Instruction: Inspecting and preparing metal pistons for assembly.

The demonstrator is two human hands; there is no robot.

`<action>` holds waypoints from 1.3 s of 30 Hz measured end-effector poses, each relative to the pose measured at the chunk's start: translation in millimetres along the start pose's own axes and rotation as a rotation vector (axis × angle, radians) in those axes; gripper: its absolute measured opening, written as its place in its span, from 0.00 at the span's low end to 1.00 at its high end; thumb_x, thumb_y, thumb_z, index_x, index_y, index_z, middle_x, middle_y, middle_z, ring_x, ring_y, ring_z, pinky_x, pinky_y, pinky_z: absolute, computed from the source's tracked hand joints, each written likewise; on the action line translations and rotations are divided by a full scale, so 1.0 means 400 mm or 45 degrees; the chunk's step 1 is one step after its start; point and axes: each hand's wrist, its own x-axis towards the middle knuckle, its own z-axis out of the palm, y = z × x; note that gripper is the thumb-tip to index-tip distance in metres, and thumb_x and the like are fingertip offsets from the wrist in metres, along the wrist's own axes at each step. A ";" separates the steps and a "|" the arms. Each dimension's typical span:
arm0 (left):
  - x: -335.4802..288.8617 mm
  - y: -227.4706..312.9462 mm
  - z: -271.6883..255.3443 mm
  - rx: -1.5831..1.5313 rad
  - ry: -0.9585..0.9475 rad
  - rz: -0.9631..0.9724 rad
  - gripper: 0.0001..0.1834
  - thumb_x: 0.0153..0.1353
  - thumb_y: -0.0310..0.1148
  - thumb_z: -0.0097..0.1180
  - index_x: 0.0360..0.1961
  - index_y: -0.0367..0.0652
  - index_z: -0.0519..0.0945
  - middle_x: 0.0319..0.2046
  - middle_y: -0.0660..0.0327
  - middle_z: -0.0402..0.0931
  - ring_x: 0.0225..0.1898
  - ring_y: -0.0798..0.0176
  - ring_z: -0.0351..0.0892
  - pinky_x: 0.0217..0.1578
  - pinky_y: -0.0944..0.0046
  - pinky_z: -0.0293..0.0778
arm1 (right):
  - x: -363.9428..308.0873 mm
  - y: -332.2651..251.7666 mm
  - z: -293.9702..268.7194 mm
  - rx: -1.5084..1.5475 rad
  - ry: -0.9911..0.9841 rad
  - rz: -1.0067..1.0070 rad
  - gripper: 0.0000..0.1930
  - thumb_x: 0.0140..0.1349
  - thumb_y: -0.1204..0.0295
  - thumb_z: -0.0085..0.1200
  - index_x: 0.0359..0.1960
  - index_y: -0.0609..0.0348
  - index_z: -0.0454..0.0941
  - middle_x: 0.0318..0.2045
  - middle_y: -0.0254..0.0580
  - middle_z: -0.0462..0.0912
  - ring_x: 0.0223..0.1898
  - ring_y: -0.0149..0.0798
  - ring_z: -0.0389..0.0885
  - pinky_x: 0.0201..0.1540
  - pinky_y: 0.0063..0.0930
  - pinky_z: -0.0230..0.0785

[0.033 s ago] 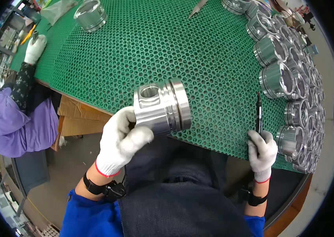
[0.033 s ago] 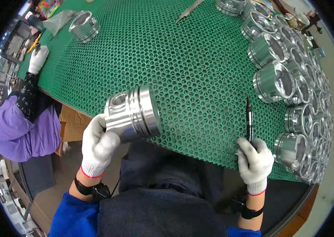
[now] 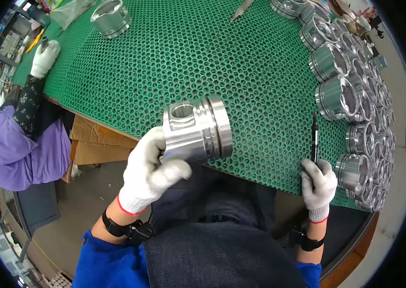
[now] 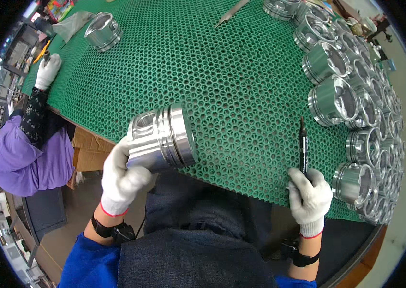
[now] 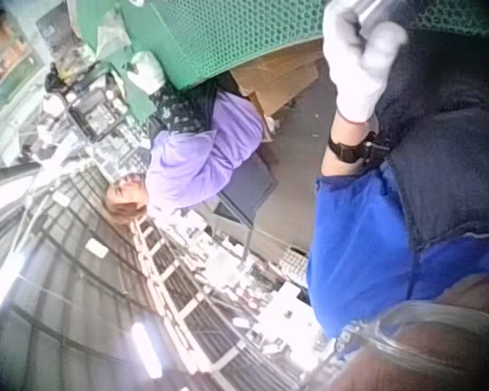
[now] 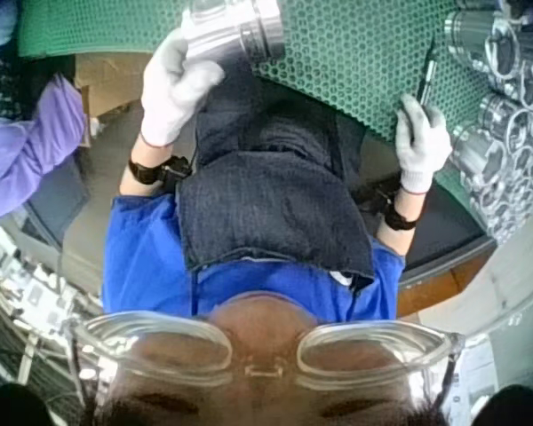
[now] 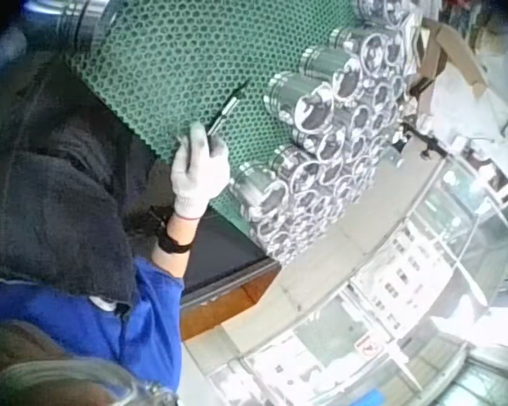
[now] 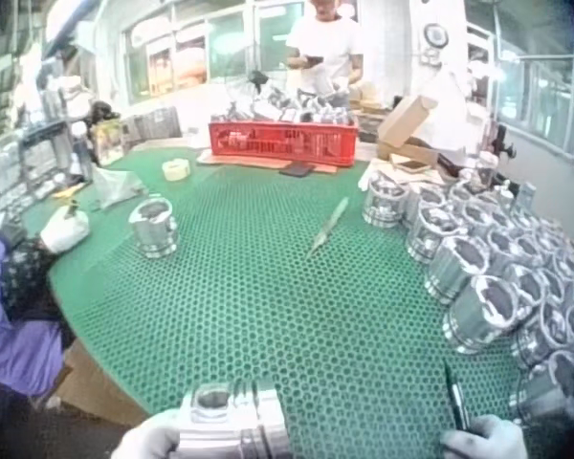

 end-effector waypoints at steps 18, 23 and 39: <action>0.033 -0.073 -0.010 0.951 -0.364 0.759 0.32 0.43 0.22 0.68 0.53 0.41 0.74 0.45 0.62 0.80 0.47 0.58 0.80 0.51 0.56 0.75 | 0.045 -0.020 -0.037 -0.149 -0.219 -0.009 0.19 0.51 0.74 0.62 0.47 0.45 0.81 0.37 0.45 0.79 0.32 0.49 0.81 0.34 0.37 0.74; 0.033 -0.072 -0.011 1.034 -0.383 0.836 0.25 0.37 0.26 0.65 0.43 0.46 0.84 0.47 0.57 0.78 0.51 0.48 0.77 0.55 0.47 0.72 | 0.109 -0.013 -0.018 -0.162 -0.210 0.032 0.19 0.55 0.70 0.61 0.50 0.43 0.79 0.41 0.45 0.79 0.36 0.50 0.81 0.38 0.38 0.75; 0.136 0.138 -0.032 1.447 -0.471 1.130 0.22 0.42 0.39 0.69 0.38 0.41 0.78 0.54 0.44 0.73 0.55 0.34 0.72 0.57 0.41 0.68 | -0.028 -0.109 -0.083 1.872 -0.474 1.004 0.19 0.64 0.72 0.48 0.55 0.66 0.74 0.40 0.46 0.81 0.23 0.31 0.77 0.28 0.27 0.71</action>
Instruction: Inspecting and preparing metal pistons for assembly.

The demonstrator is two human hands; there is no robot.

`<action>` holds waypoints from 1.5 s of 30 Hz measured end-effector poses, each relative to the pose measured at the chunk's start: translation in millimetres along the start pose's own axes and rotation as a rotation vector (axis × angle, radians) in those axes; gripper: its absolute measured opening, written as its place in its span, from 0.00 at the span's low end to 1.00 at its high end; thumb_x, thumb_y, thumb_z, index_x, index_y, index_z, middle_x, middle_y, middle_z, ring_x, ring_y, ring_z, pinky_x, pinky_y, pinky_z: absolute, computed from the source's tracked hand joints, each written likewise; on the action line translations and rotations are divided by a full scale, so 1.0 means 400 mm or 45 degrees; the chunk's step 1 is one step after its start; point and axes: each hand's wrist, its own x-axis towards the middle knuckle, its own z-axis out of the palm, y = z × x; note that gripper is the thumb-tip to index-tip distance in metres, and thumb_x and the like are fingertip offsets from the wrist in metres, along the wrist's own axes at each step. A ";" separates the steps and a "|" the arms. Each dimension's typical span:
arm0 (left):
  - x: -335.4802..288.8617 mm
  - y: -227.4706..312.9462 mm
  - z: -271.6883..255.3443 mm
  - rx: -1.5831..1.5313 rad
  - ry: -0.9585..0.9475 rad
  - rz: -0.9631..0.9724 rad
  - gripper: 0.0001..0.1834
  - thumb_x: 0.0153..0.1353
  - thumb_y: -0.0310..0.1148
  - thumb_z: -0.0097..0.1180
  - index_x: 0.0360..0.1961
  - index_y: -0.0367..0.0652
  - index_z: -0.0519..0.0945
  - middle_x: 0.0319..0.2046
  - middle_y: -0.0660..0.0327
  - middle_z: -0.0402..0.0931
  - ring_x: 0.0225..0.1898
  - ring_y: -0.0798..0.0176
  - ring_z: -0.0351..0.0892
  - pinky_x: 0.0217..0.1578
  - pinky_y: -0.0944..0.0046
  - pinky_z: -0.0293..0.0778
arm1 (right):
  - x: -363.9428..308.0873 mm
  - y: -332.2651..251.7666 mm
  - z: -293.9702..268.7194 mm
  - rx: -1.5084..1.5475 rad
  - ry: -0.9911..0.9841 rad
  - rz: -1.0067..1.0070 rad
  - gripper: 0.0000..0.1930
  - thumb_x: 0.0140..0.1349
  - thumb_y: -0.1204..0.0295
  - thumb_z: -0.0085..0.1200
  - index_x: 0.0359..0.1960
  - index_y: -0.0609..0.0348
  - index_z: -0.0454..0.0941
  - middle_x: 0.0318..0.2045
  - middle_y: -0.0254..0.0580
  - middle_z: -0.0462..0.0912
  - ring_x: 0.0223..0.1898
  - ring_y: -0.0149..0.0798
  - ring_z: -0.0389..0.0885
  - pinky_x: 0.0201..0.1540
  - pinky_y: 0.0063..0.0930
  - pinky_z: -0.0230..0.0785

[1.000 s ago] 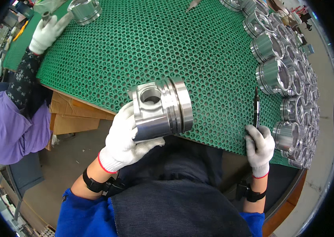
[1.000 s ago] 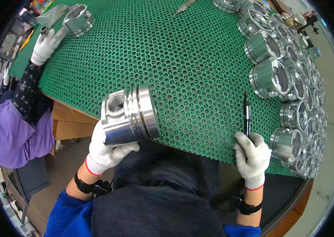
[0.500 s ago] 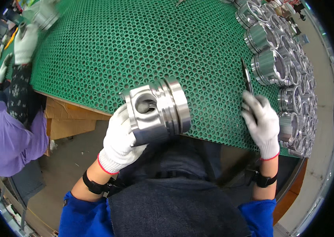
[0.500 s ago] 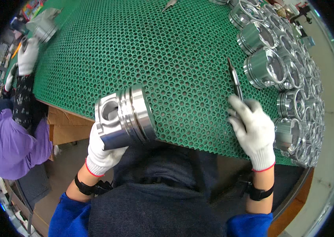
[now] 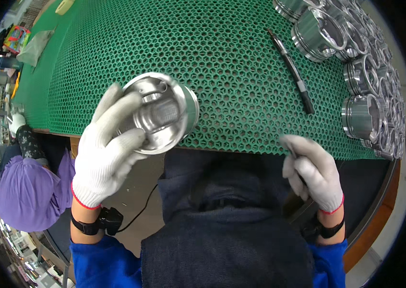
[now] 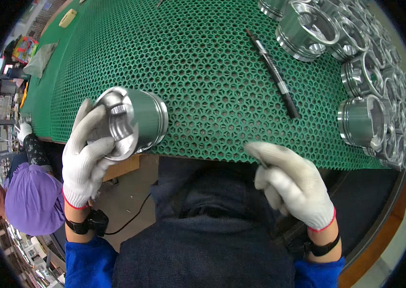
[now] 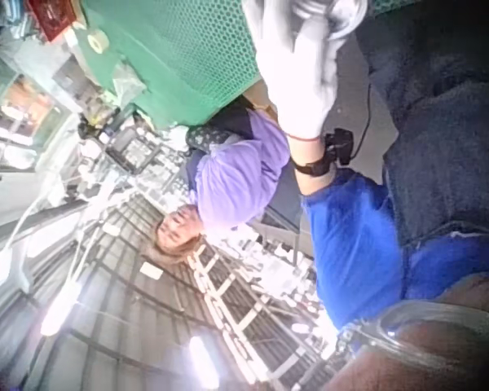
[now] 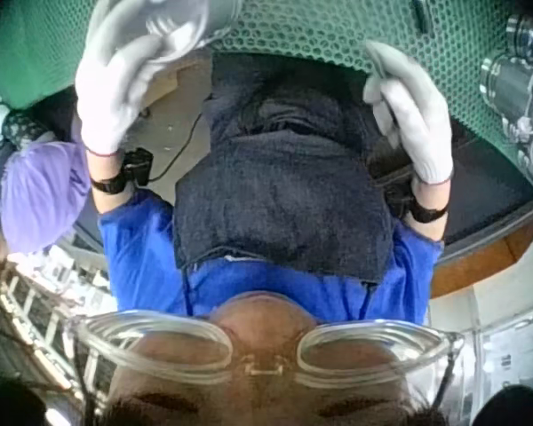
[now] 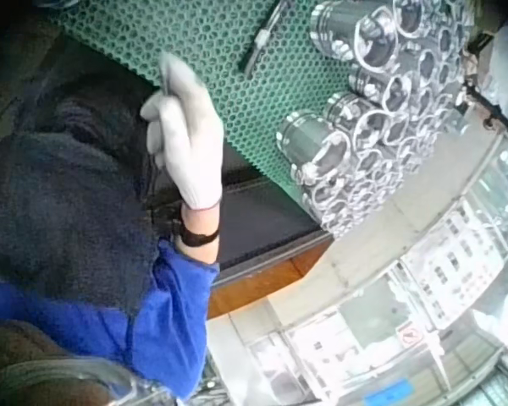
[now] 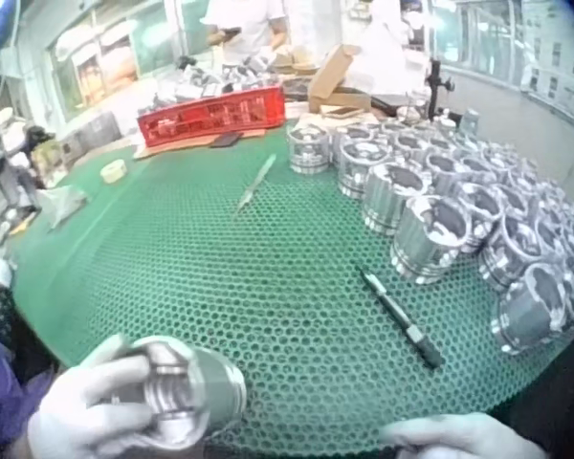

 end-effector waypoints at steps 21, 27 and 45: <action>0.049 0.136 0.089 -0.215 0.189 0.046 0.15 0.49 0.37 0.66 0.37 0.43 0.79 0.28 0.63 0.70 0.33 0.53 0.73 0.39 0.53 0.70 | 0.165 -0.011 0.131 -1.784 0.102 -0.709 0.19 0.59 0.71 0.52 0.54 0.49 0.75 0.28 0.41 0.77 0.24 0.39 0.81 0.28 0.31 0.76; 0.036 0.139 0.095 -0.185 0.139 0.052 0.18 0.44 0.39 0.68 0.36 0.44 0.80 0.30 0.63 0.71 0.36 0.54 0.73 0.41 0.51 0.70 | 0.151 0.001 0.103 0.638 -0.597 0.614 0.26 0.66 0.59 0.51 0.59 0.64 0.69 0.23 0.31 0.74 0.15 0.20 0.69 0.11 0.12 0.58; 0.032 0.016 0.071 -0.349 0.217 0.044 0.20 0.43 0.38 0.69 0.34 0.39 0.77 0.51 0.43 0.72 0.53 0.32 0.73 0.54 0.35 0.69 | 0.103 -0.090 0.027 0.121 -0.021 -0.500 0.27 0.67 0.59 0.53 0.61 0.65 0.68 0.33 0.37 0.81 0.17 0.20 0.69 0.16 0.15 0.60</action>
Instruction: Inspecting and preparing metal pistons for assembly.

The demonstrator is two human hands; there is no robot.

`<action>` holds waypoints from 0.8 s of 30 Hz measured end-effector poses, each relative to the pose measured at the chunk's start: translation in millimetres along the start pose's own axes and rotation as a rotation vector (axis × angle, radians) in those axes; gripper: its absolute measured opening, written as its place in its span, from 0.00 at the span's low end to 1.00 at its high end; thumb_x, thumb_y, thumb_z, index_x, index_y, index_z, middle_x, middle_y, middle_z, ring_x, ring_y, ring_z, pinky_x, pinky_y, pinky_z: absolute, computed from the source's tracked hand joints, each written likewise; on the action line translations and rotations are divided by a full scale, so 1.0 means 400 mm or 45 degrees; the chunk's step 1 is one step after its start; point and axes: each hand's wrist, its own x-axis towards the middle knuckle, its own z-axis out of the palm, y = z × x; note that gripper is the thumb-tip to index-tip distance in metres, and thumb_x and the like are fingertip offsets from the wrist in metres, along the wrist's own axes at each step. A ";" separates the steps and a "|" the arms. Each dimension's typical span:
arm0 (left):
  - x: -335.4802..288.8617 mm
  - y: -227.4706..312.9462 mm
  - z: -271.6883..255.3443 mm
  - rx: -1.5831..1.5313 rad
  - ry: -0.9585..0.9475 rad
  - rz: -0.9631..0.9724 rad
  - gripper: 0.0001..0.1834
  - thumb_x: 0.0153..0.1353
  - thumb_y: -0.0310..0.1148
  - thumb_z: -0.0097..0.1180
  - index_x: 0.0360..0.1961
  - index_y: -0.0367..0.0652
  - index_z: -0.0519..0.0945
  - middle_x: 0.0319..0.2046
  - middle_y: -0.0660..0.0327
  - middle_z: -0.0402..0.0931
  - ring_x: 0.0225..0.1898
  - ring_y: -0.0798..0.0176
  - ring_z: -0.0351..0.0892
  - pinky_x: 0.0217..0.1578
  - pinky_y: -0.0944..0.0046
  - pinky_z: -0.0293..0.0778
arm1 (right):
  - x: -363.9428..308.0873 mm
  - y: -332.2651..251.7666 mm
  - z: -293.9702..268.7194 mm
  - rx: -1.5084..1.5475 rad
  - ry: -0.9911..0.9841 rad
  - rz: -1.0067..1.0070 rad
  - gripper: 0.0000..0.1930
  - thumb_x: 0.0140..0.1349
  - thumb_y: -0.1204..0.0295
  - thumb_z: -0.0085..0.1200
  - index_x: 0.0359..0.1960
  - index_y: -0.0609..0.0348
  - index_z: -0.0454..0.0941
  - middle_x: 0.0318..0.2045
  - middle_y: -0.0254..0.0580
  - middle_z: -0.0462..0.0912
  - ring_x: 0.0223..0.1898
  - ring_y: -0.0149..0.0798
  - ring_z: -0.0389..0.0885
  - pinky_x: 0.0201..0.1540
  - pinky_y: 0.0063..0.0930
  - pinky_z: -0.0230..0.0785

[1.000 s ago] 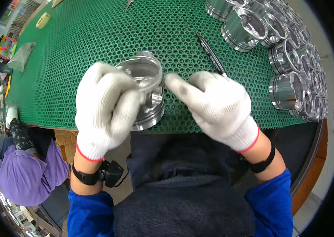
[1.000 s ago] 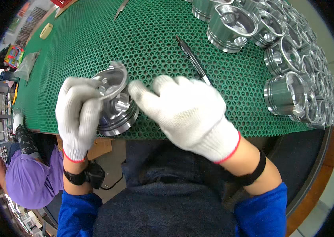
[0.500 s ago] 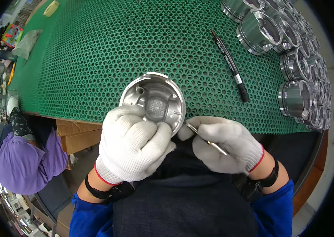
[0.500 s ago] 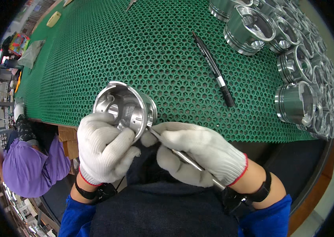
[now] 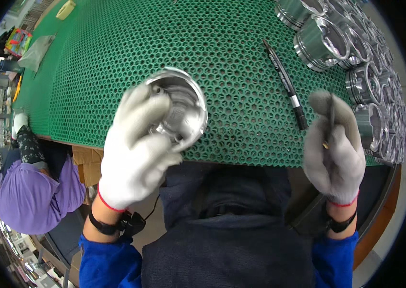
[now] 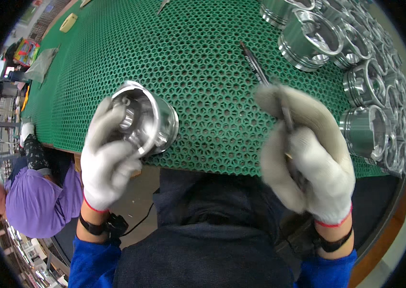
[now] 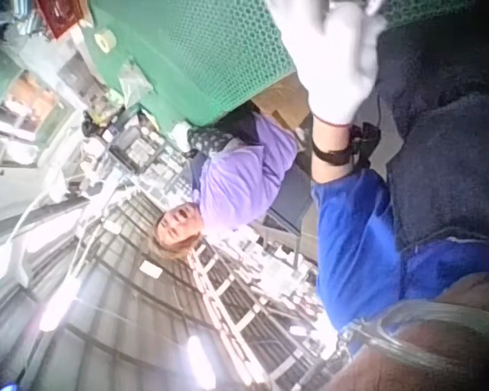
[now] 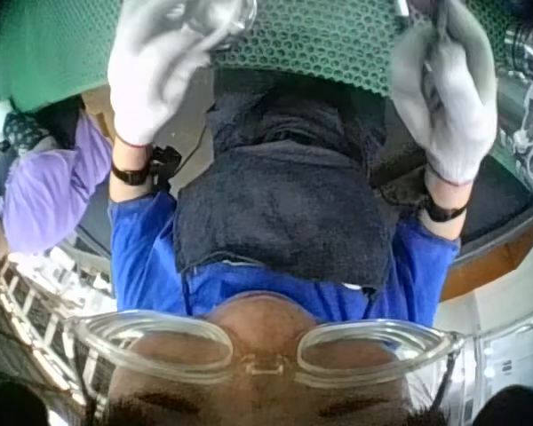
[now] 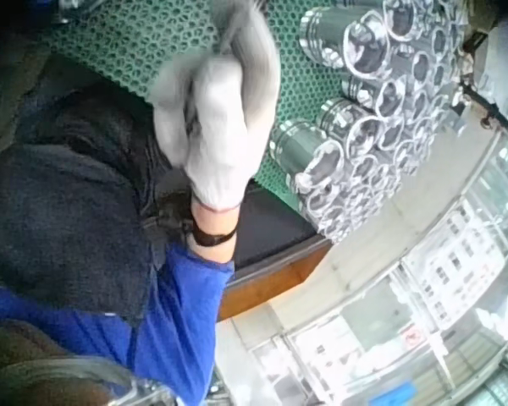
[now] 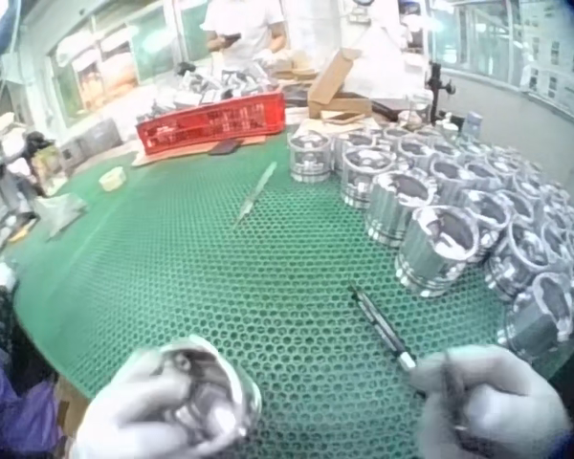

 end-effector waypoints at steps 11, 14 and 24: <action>0.112 -0.040 0.015 -0.163 0.061 0.054 0.10 0.39 0.25 0.64 0.26 0.41 0.77 0.22 0.59 0.72 0.27 0.52 0.74 0.48 0.44 0.74 | 0.155 0.085 0.081 -2.069 -0.125 -0.888 0.18 0.58 0.68 0.53 0.52 0.41 0.78 0.23 0.35 0.73 0.22 0.36 0.79 0.22 0.29 0.72; 0.082 -0.019 0.022 -0.099 0.021 0.105 0.14 0.35 0.29 0.67 0.27 0.43 0.77 0.25 0.62 0.72 0.31 0.53 0.74 0.46 0.45 0.75 | 0.123 0.094 0.103 -1.903 -0.153 -0.485 0.15 0.61 0.67 0.52 0.50 0.43 0.79 0.25 0.39 0.76 0.26 0.40 0.82 0.25 0.34 0.75; -0.013 0.001 0.003 0.314 0.058 -0.234 0.46 0.42 0.45 0.73 0.61 0.36 0.66 0.47 0.49 0.71 0.49 0.43 0.72 0.50 0.41 0.69 | 0.084 0.060 0.073 -0.571 -0.150 0.633 0.20 0.65 0.67 0.48 0.56 0.61 0.76 0.25 0.34 0.80 0.19 0.21 0.71 0.20 0.14 0.66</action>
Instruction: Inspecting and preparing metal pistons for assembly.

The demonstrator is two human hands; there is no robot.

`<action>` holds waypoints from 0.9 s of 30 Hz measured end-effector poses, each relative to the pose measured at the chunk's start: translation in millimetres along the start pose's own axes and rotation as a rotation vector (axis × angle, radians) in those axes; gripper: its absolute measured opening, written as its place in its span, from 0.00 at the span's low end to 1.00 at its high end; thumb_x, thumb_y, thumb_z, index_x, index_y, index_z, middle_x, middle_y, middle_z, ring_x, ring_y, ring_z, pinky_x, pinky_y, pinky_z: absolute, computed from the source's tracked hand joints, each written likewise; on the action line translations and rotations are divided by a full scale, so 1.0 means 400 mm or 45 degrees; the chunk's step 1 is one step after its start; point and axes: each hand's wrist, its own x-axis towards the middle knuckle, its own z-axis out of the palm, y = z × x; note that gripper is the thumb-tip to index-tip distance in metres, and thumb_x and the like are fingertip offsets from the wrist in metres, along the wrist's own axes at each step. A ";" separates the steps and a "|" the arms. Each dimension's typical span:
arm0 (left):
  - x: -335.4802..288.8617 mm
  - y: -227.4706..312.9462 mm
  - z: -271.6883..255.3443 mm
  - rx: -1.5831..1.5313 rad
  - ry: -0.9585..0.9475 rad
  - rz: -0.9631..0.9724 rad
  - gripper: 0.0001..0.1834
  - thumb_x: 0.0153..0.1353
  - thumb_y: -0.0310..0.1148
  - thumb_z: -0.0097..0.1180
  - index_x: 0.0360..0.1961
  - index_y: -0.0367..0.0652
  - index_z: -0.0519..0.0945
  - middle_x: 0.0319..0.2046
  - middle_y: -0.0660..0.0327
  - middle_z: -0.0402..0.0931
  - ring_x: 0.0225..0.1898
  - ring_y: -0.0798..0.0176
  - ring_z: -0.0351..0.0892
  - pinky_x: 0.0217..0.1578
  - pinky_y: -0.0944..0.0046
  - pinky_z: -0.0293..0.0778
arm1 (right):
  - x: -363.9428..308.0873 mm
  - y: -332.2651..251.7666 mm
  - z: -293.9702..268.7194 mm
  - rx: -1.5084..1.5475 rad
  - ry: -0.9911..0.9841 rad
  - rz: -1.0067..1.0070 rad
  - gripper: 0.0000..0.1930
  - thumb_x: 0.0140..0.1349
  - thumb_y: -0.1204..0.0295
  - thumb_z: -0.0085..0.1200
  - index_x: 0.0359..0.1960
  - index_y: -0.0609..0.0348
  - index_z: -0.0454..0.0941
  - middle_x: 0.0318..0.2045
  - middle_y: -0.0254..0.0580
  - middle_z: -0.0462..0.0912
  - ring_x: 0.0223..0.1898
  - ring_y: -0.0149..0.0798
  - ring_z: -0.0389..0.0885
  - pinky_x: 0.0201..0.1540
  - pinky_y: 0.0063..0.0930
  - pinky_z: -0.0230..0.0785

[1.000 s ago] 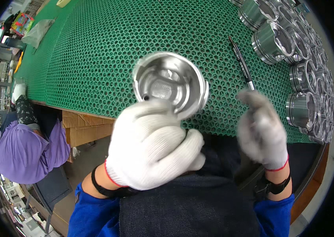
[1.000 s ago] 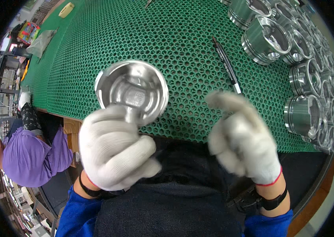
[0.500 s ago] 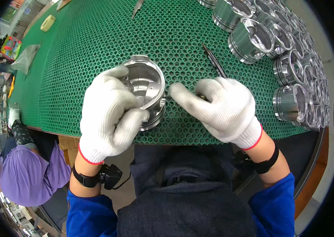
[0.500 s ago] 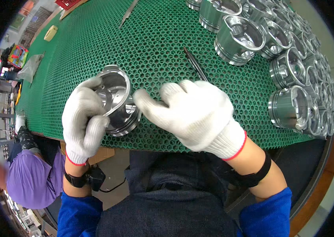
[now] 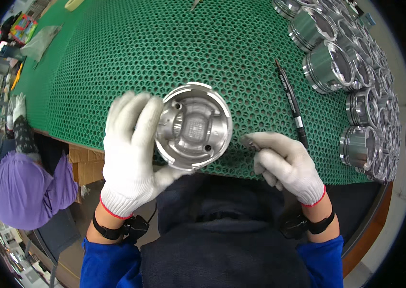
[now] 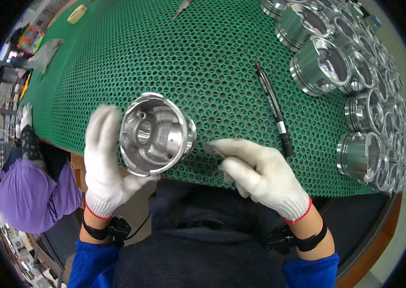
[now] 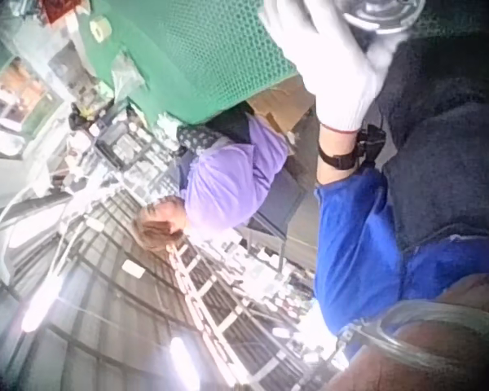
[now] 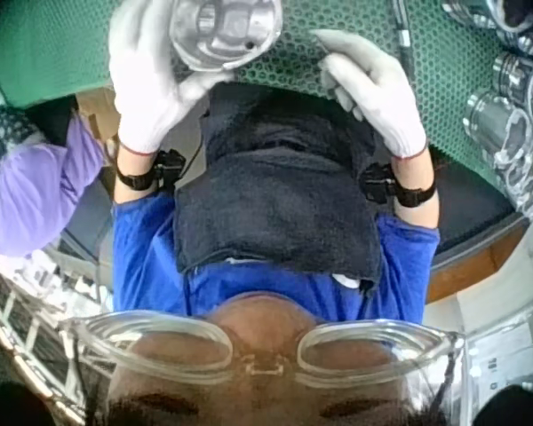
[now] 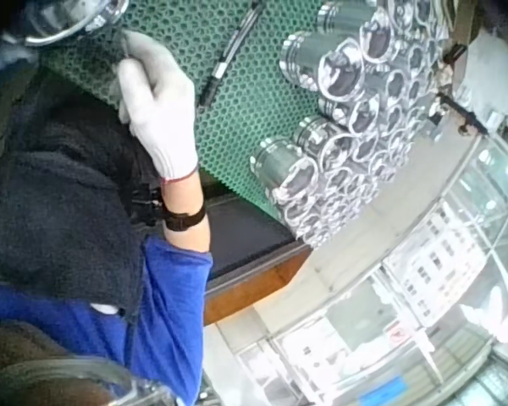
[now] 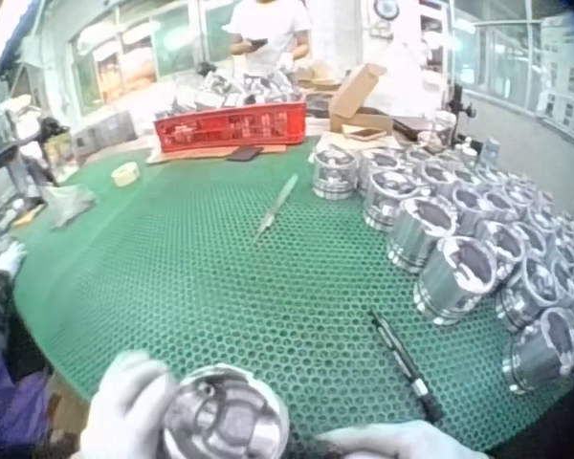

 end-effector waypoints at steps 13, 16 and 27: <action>-0.007 0.041 -0.048 -0.342 -0.311 0.029 0.31 0.42 0.24 0.72 0.51 0.39 0.76 0.43 0.51 0.78 0.31 0.54 0.81 0.35 0.60 0.77 | -0.043 0.022 0.031 0.136 0.196 -0.114 0.21 0.66 0.68 0.47 0.58 0.62 0.73 0.28 0.34 0.80 0.20 0.21 0.72 0.22 0.16 0.67; 0.037 0.002 0.002 -0.356 -0.132 -0.029 0.21 0.41 0.20 0.68 0.39 0.41 0.78 0.37 0.51 0.77 0.31 0.50 0.80 0.34 0.57 0.77 | -0.071 0.065 -0.019 -0.094 0.151 -0.334 0.19 0.65 0.73 0.49 0.58 0.62 0.74 0.30 0.38 0.81 0.24 0.26 0.76 0.28 0.20 0.70; -0.130 -0.736 -0.085 0.191 0.245 -0.755 0.23 0.67 0.23 0.53 0.63 0.36 0.65 0.50 0.55 0.74 0.47 0.65 0.74 0.52 0.65 0.70 | -0.318 0.254 -0.191 -0.176 1.475 -0.535 0.29 0.57 0.77 0.60 0.63 0.59 0.70 0.41 0.47 0.83 0.38 0.34 0.82 0.46 0.24 0.74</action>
